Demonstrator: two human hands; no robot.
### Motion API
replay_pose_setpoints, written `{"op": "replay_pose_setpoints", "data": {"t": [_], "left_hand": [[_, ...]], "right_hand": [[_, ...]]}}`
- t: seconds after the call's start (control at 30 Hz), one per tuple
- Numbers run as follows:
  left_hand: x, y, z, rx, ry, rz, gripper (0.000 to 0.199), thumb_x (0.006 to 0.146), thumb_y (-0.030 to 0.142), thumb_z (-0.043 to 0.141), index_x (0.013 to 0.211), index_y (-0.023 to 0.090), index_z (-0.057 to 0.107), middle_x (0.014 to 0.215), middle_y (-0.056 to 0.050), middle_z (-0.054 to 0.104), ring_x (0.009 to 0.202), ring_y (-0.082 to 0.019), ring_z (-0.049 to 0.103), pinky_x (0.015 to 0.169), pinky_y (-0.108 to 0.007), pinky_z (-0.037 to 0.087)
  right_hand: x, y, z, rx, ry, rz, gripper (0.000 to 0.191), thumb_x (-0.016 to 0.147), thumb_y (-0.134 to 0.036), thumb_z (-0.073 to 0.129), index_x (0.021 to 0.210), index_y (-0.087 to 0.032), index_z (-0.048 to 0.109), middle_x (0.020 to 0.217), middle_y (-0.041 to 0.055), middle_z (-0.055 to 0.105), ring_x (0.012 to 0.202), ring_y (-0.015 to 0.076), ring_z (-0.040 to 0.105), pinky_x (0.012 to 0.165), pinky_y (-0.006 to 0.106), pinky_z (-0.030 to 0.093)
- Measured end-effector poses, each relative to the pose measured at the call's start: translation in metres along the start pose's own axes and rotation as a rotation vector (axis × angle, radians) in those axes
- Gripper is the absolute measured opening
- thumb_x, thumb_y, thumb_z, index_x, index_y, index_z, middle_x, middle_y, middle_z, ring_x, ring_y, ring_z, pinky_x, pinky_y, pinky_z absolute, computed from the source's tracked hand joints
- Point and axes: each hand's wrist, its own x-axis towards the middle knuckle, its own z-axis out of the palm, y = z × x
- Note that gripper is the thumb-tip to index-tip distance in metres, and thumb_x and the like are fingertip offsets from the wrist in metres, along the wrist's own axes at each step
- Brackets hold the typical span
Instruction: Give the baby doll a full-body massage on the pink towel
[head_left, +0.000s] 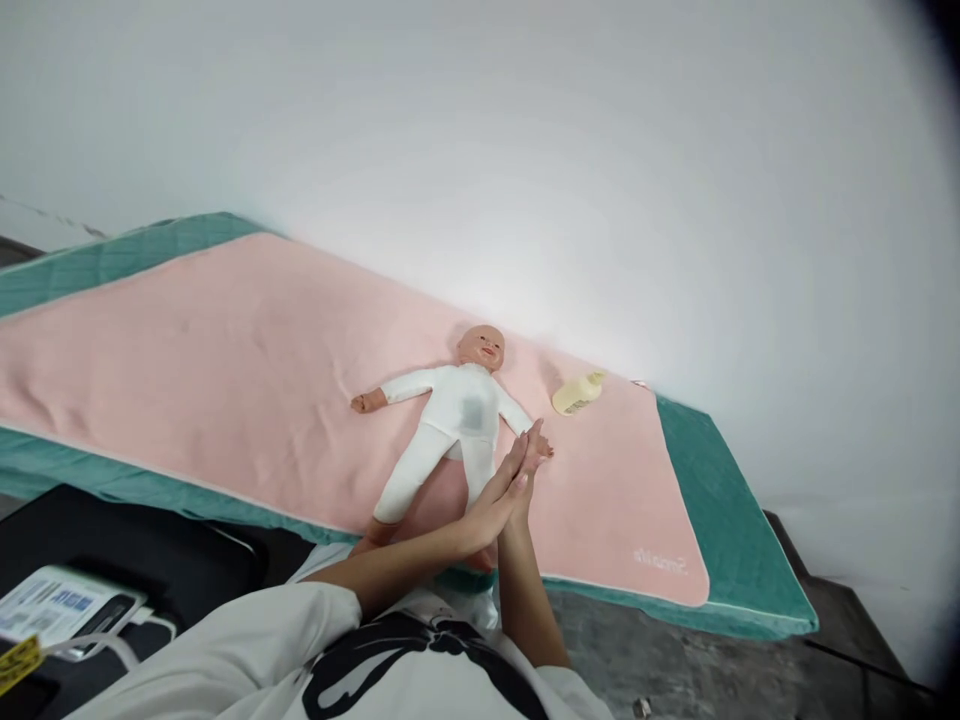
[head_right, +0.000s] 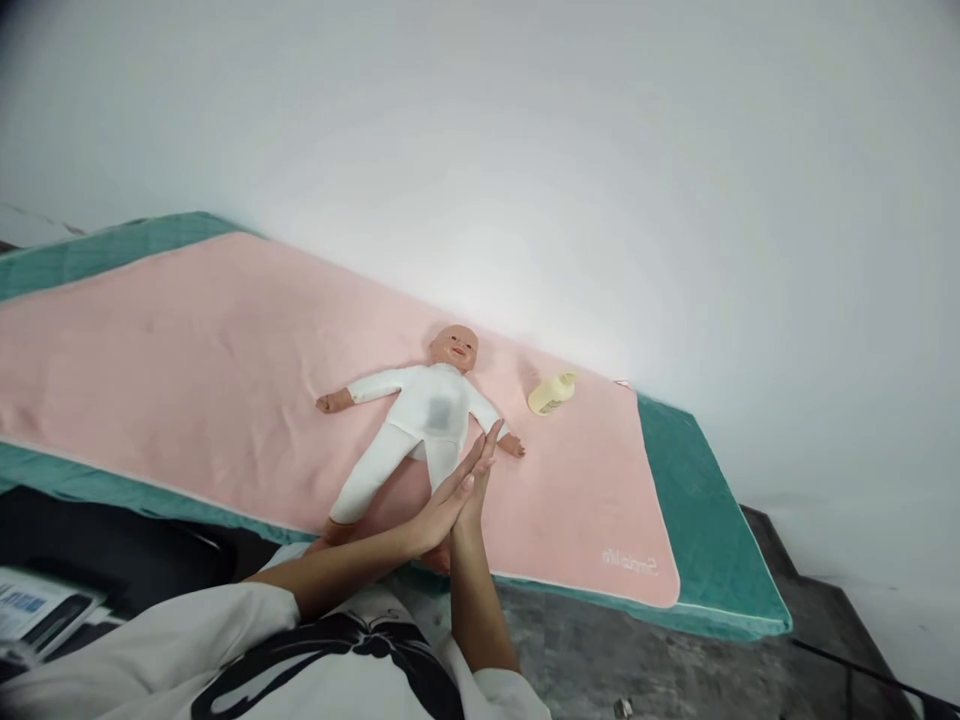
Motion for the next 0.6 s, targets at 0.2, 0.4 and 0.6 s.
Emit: {"op": "replay_pose_setpoints", "data": {"t": [0.2, 0.4, 0.6], "left_hand": [[0.012, 0.013, -0.004, 0.071, -0.038, 0.095, 0.046, 0.093, 0.047, 0.046, 0.134, 0.028, 0.056, 0.153, -0.005, 0.039, 0.147, -0.024, 0.022, 0.120, -0.046, 0.022], [0.030, 0.030, -0.024, 0.250, 0.030, 0.223, 0.035, 0.090, 0.044, 0.054, 0.119, 0.027, 0.065, 0.145, -0.006, 0.049, 0.146, -0.023, 0.025, 0.121, -0.047, 0.019], [0.037, 0.030, -0.045, 0.350, 0.115, 0.371, 0.041, 0.097, 0.047, 0.040, 0.120, 0.024, 0.064, 0.141, -0.006, 0.053, 0.139, -0.026, 0.039, 0.120, -0.048, 0.023]], "right_hand": [[0.019, -0.016, 0.028, 0.118, 0.162, 0.056, 0.050, 0.098, -0.038, -0.002, 0.144, -0.050, -0.017, 0.156, -0.0213, -0.017, 0.145, 0.0162, -0.024, 0.113, 0.072, -0.003], [0.018, -0.018, 0.026, 0.475, 0.053, -0.015, 0.069, 0.092, -0.063, -0.006, 0.154, -0.035, 0.006, 0.161, -0.0018, 0.018, 0.148, 0.0226, 0.021, 0.114, 0.057, 0.032], [0.019, -0.012, 0.030, 0.596, -0.077, -0.120, 0.083, 0.087, -0.075, 0.004, 0.152, -0.028, 0.024, 0.158, 0.0010, 0.026, 0.147, 0.0238, 0.022, 0.119, 0.052, 0.027]]}}
